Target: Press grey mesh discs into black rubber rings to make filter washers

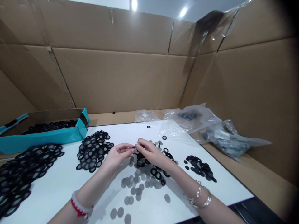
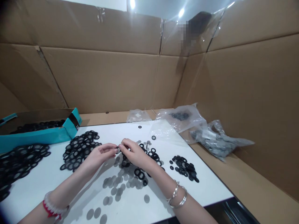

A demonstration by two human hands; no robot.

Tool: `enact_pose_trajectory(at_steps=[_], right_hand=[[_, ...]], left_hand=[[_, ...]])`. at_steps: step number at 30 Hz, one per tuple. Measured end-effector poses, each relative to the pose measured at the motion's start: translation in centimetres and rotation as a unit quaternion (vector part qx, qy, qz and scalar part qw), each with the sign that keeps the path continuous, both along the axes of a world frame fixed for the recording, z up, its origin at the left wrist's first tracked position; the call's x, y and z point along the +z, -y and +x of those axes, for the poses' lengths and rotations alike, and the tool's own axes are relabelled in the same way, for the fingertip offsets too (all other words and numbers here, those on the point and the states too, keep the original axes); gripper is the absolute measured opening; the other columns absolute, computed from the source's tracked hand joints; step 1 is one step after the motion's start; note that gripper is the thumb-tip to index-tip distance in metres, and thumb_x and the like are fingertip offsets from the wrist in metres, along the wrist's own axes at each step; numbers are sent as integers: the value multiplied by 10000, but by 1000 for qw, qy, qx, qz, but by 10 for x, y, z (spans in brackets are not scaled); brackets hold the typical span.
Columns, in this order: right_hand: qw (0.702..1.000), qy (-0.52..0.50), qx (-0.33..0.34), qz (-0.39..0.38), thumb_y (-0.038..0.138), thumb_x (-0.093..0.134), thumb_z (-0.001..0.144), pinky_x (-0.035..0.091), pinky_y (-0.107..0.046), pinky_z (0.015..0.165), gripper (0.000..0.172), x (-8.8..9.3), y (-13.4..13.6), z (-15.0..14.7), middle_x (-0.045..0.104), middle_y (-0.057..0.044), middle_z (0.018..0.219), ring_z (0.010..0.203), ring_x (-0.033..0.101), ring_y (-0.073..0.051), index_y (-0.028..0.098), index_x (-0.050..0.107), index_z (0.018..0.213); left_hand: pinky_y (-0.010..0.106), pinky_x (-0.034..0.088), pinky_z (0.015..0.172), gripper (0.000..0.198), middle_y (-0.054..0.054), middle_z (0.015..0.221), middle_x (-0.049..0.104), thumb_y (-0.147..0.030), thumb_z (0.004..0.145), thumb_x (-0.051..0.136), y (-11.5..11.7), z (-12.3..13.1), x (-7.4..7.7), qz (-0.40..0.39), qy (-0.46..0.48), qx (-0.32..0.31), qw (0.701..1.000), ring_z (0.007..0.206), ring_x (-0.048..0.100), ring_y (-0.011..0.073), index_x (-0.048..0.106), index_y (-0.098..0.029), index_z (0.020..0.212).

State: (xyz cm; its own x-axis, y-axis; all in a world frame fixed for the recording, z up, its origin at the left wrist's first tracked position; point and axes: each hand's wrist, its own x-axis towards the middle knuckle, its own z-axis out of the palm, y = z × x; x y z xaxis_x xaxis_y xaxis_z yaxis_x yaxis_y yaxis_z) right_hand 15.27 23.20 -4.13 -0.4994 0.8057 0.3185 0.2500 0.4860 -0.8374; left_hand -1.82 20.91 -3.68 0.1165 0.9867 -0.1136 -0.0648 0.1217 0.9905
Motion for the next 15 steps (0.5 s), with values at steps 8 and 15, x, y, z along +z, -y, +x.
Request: enact_pose_trajectory(at_steps=[8,15], right_hand=[[996,-27,36,-78,445,398,932,268,-245,572,349,1,1,1,303,44,665,614,314,-113,203,340,687],[999,6,35,-35,447,358,950,296,-250,603,368,-1,1,0,347,39,677,637,356,-119,199,352,678]], left_hand=[[236,421,656,244,13,702,643,-307,601,796,3,1,2,-9,45,5,999,663,560,118,651,-157,727],[248,419,669,242,0,691,636,-303,654,765,0,-3,0,8,21,-38,999,673,568,125,582,-184,757]])
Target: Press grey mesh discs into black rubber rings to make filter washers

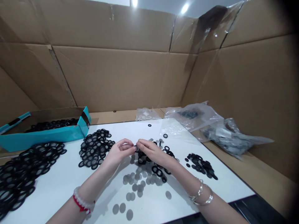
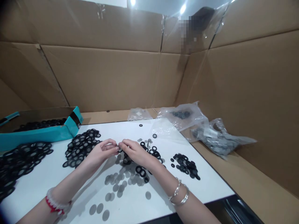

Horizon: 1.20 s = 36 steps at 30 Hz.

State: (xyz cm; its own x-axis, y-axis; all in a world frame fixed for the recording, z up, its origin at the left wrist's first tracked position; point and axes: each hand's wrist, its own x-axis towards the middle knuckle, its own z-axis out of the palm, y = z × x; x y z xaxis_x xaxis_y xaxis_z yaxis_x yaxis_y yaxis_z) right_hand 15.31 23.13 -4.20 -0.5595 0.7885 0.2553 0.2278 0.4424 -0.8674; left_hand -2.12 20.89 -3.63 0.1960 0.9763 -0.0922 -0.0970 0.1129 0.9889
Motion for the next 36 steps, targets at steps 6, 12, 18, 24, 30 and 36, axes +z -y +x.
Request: enact_pose_trajectory(at_steps=[6,12,18,24,30,36], right_hand=[[998,22,14,51,397,373,955,324,-255,646,347,0,0,2,407,24,696,679,411,-129,192,394,676],[998,29,18,50,433,369,948,329,-260,642,371,2,-1,3,399,20,692,665,410,-134,196,389,663],[999,-10,42,-30,470,364,943,318,-248,614,359,3,1,4,396,28,695,657,397,-125,196,412,718],[1000,-12,9,-11,469,380,939,289,-242,578,378,-2,0,1,333,41,669,620,342,-114,201,338,674],[1000,0,22,20,410,357,957,312,-254,615,345,1,2,1,397,25,693,655,397,-126,197,395,690],[999,7,4,31,383,388,948,311,-261,622,334,7,2,4,400,23,694,667,404,-130,197,390,671]], left_hand=[[274,409,659,277,34,709,658,-330,664,732,3,-2,11,-30,-92,-40,995,700,583,162,620,-157,849],[268,385,592,273,2,608,628,-327,618,744,4,-1,17,-37,-117,-32,992,607,559,153,623,-159,795],[261,388,591,318,21,719,679,-341,625,752,4,-1,15,-13,-84,34,996,650,591,157,601,-184,856],[274,405,656,298,-7,663,640,-310,636,762,6,1,14,-32,-67,-42,996,672,586,152,617,-183,864],[301,427,760,334,12,707,643,-268,604,785,5,0,12,-50,-9,-11,999,732,599,159,623,-168,878],[295,429,707,271,16,686,636,-291,604,776,4,0,13,-53,-57,-5,997,695,585,157,641,-159,799]])
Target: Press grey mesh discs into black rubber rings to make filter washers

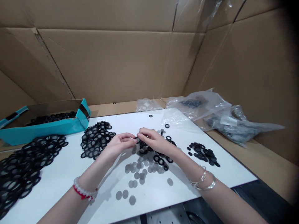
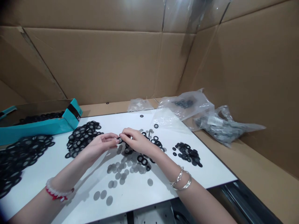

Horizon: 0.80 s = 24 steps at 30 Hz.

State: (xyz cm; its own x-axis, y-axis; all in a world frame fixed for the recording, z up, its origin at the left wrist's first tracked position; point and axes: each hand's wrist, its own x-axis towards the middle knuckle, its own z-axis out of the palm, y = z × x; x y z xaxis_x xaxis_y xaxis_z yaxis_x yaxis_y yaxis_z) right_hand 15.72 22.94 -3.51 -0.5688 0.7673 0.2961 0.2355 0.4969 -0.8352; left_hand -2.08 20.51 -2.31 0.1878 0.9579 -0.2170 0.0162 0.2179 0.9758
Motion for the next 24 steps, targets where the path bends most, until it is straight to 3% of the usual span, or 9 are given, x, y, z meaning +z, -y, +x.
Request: enact_pose_trajectory(at_steps=[4,12,24], right_hand=[[999,6,9,-49,416,367,948,289,-254,576,343,-2,-1,1,355,35,670,620,362,-121,200,373,682],[999,25,-13,41,338,368,959,322,-268,656,307,2,2,0,398,22,708,680,408,-137,203,369,684],[999,35,13,19,383,366,957,318,-261,625,348,-2,-1,2,385,26,693,646,392,-128,199,368,662]], left_hand=[[274,400,645,330,-5,664,629,-285,630,753,0,1,-1,56,-7,15,998,660,568,152,621,-179,914],[260,382,605,322,-20,647,616,-257,611,748,2,5,3,58,-29,-13,998,620,537,135,603,-166,883],[255,401,590,299,-35,623,605,-232,614,733,1,1,5,84,-76,-71,991,568,527,122,618,-171,884]])
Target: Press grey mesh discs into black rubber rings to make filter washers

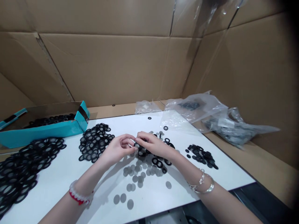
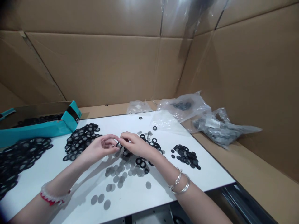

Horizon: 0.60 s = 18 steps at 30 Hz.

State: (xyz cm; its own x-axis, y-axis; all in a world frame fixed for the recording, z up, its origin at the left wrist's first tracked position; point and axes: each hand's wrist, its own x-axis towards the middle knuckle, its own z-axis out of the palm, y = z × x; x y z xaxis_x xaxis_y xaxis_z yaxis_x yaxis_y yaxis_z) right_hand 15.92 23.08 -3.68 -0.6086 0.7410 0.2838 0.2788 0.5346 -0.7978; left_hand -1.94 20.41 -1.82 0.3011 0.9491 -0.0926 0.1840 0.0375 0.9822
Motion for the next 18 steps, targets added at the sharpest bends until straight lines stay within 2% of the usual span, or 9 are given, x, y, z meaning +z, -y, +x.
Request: enact_pose_trajectory(at_steps=[3,7,10,12,15,18], right_hand=[[1000,-20,11,-13,384,372,956,311,-260,624,345,2,1,0,372,30,693,652,383,-126,199,357,665],[998,-45,12,-45,396,359,958,298,-262,610,336,1,3,-3,352,29,699,650,366,-128,205,343,682],[995,-59,-7,-80,416,354,956,293,-262,597,335,-3,4,-5,326,34,690,638,344,-129,212,320,693],[994,-64,-23,-82,419,348,957,290,-264,595,332,-5,4,-6,322,34,691,640,341,-131,214,315,698],[996,-59,-35,-63,416,339,962,297,-267,606,330,-5,5,-7,348,27,705,659,359,-134,212,331,702],[998,-40,-40,-26,386,349,965,305,-265,625,329,-2,7,-7,371,24,707,673,375,-134,206,339,690]], left_hand=[[249,379,566,292,-32,627,598,-254,624,741,-2,-4,-2,-31,1,14,999,573,521,121,627,-165,877],[246,371,575,301,-23,640,609,-282,645,753,-6,-9,-11,-85,61,20,994,600,535,120,635,-177,900],[257,413,668,249,5,746,654,-283,649,762,-6,-8,-17,-81,117,28,989,709,576,135,643,-197,850],[261,427,713,227,18,824,670,-289,651,761,-5,-7,-17,-64,131,56,988,774,585,144,655,-202,831],[258,431,696,236,35,854,683,-291,647,756,-3,-3,-10,-40,95,97,990,772,585,149,674,-187,841],[254,416,624,311,22,732,675,-278,649,744,0,-1,-2,-50,43,78,995,658,559,132,658,-163,925]])
